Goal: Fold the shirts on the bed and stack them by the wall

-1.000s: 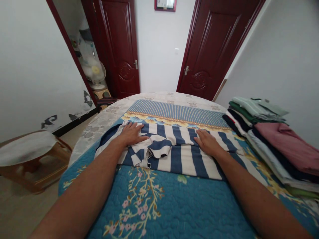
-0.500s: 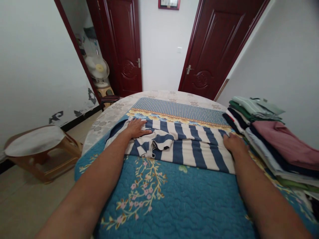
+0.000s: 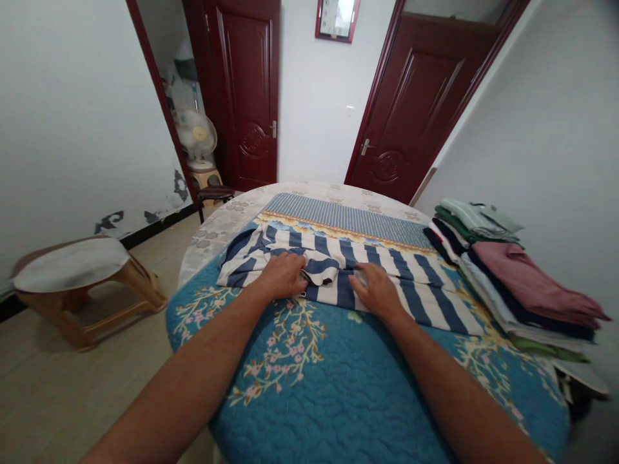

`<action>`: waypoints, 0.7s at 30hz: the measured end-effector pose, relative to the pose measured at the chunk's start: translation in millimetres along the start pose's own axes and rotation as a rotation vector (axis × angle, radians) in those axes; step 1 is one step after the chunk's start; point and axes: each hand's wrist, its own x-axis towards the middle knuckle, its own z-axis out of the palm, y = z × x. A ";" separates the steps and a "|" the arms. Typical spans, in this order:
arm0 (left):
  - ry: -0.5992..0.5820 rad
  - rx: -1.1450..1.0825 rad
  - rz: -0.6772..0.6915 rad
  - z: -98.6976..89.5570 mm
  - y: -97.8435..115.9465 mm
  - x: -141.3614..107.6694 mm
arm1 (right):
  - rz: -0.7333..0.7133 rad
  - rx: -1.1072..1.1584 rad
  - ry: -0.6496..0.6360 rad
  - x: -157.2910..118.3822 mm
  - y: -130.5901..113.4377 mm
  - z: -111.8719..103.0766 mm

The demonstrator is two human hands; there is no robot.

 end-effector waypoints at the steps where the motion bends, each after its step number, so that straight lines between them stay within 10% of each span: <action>1: 0.004 -0.029 -0.011 2.1 -1.0 1.2 | -0.004 0.012 -0.016 1.1 -20.3 6.6; 5: 0.105 -0.317 -0.105 2.8 -19.8 7.3 | 0.039 -0.012 -0.019 12.6 -65.4 27.0; 10: 0.231 -0.642 -0.154 -1.0 -37.2 10.2 | 0.121 0.163 0.065 27.9 -66.7 35.0; 21: 0.112 -0.710 -0.022 3.9 -33.2 9.3 | -0.074 0.264 0.058 19.5 -78.5 32.0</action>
